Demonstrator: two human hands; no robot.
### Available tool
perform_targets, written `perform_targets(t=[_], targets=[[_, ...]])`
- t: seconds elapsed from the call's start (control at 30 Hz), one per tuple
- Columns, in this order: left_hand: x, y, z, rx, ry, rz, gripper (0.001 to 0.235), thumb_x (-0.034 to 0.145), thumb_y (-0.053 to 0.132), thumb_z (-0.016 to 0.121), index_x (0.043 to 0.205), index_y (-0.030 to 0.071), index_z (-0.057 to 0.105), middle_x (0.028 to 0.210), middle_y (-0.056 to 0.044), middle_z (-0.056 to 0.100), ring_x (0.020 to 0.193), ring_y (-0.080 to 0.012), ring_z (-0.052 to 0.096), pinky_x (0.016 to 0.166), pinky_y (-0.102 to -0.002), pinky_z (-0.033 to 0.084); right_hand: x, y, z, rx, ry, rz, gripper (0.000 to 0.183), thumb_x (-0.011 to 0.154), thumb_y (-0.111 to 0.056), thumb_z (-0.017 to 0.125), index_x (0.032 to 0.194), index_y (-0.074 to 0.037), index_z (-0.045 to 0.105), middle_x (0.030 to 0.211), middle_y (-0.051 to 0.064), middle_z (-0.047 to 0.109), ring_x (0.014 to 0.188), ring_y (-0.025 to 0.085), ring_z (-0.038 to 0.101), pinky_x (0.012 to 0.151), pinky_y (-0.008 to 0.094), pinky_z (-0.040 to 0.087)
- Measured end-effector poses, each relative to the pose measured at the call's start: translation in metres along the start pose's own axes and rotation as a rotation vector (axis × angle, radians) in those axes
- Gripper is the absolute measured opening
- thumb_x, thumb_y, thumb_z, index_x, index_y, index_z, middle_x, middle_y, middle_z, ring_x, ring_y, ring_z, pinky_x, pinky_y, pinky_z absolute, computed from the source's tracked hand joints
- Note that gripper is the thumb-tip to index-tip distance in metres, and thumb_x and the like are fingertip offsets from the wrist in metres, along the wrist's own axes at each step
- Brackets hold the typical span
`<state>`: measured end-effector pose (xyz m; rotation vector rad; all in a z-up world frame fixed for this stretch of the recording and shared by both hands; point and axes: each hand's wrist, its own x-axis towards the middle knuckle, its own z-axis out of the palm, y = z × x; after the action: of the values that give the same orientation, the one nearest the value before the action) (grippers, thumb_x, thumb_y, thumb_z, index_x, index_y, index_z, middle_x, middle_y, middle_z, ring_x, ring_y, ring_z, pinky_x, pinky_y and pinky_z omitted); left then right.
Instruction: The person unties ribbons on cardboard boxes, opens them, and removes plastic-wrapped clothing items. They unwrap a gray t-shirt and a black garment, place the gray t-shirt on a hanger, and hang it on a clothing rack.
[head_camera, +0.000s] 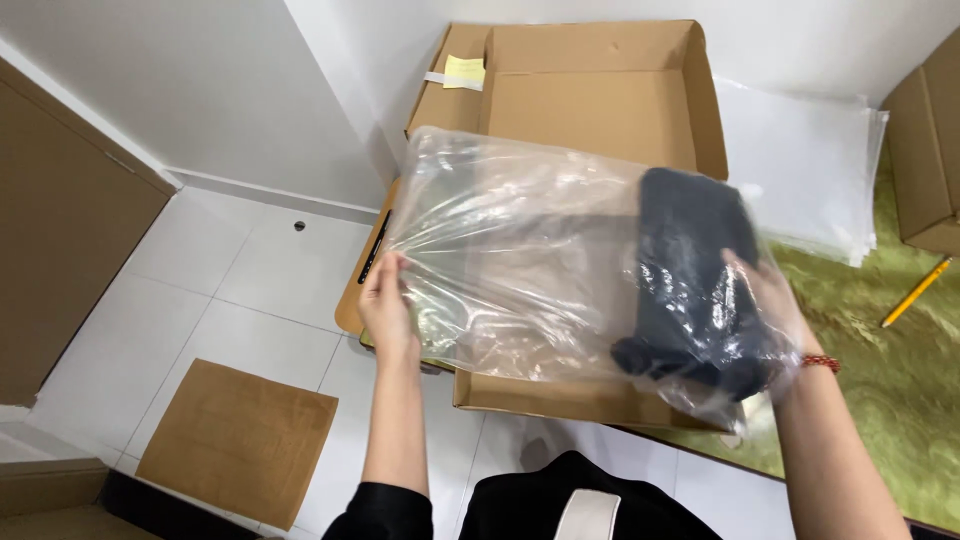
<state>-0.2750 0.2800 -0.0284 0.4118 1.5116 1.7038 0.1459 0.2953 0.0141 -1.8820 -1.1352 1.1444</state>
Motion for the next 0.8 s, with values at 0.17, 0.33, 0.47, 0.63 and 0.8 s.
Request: perform_targets(t=[0.17,0.33,0.47,0.63,0.8], targets=[[-0.004,-0.010,0.000,0.059,-0.001,0.062,0.022,0.105,0.029,0.068,0.102,0.013,0.083,0.097,0.004,0.079,0.084,-0.0052,0.063,0.075,-0.021,0.050,0.047,0.090,-0.034,0.229,0.138,0.133,0.060,0.103,-0.048,0.068,0.144,-0.006,0.057,0.124,0.016,0.068,0.096,0.025,0.068,0.084,0.036,0.058],[-0.007,-0.019,0.000,0.098,0.059,0.046,0.024,0.105,0.031,0.068,0.106,0.013,0.084,0.095,0.005,0.078,0.085,-0.0054,0.061,0.075,-0.021,0.048,0.056,0.121,-0.036,0.458,0.316,-0.074,0.029,0.109,-0.035,0.072,0.127,-0.014,0.065,0.113,0.004,0.074,0.090,0.013,0.071,0.079,0.032,0.062],[-0.002,-0.032,-0.002,0.077,0.065,0.055,0.025,0.103,0.033,0.069,0.105,0.012,0.083,0.096,0.002,0.080,0.098,-0.0067,0.067,0.089,-0.024,0.047,0.063,0.141,-0.039,0.243,0.496,-0.328,0.023,0.112,-0.024,0.070,0.130,-0.012,0.064,0.120,0.001,0.070,0.101,0.012,0.064,0.088,0.031,0.055],[-0.006,-0.036,0.001,0.108,0.091,0.045,0.024,0.103,0.031,0.070,0.108,0.013,0.084,0.097,0.003,0.079,0.092,-0.0045,0.065,0.082,-0.020,0.049,0.053,0.143,-0.037,0.185,0.600,-0.449,0.022,0.113,-0.017,0.067,0.132,-0.007,0.061,0.122,0.006,0.068,0.108,0.016,0.061,0.095,0.034,0.051],[0.006,-0.054,0.005,0.022,0.132,0.107,0.022,0.104,0.029,0.070,0.106,0.011,0.083,0.090,0.002,0.079,0.062,-0.0011,0.040,0.063,-0.017,0.038,0.064,0.164,-0.052,0.192,0.800,-0.359,0.028,0.109,-0.025,0.072,0.131,-0.008,0.065,0.127,0.012,0.071,0.110,0.021,0.066,0.096,0.037,0.055]])
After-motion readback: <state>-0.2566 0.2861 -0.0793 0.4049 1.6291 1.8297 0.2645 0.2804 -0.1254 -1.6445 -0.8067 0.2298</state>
